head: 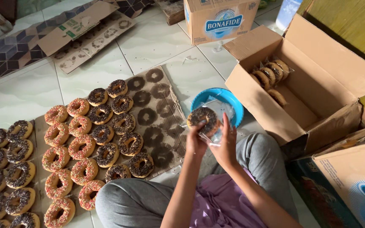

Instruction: The person sits on the floor and individually places donuts into clear plastic bags, then puts the packaged donuts into a cardboard box. The donuts are arranged on a large sheet on the floor, and the person handles them one at a time.

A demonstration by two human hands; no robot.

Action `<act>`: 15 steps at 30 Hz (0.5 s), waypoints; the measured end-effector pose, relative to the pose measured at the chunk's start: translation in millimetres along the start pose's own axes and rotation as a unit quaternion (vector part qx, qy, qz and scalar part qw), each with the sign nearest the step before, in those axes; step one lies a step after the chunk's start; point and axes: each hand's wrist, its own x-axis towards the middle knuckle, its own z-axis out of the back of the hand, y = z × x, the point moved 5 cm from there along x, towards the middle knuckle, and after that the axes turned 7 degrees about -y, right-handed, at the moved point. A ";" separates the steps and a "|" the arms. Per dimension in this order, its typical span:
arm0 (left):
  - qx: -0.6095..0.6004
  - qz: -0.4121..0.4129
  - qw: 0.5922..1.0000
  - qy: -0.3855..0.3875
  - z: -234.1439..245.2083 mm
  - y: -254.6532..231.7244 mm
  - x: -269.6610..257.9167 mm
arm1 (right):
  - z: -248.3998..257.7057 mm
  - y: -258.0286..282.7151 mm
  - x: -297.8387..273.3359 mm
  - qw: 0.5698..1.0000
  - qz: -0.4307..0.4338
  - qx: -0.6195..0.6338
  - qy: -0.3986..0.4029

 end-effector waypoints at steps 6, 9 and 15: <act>-0.027 0.007 0.999 0.031 2.2 -6.0 3.0 | -5.1 -29.0 -0.2 0.989 -0.028 0.145 0.014; -0.025 -0.022 0.999 0.013 4.1 -23.6 6.0 | -22.4 -76.1 -10.0 0.857 -0.275 0.434 -0.025; 0.091 -0.134 0.984 0.071 -9.7 -26.5 -2.6 | -79.0 -114.8 -19.8 0.624 -0.474 0.619 0.054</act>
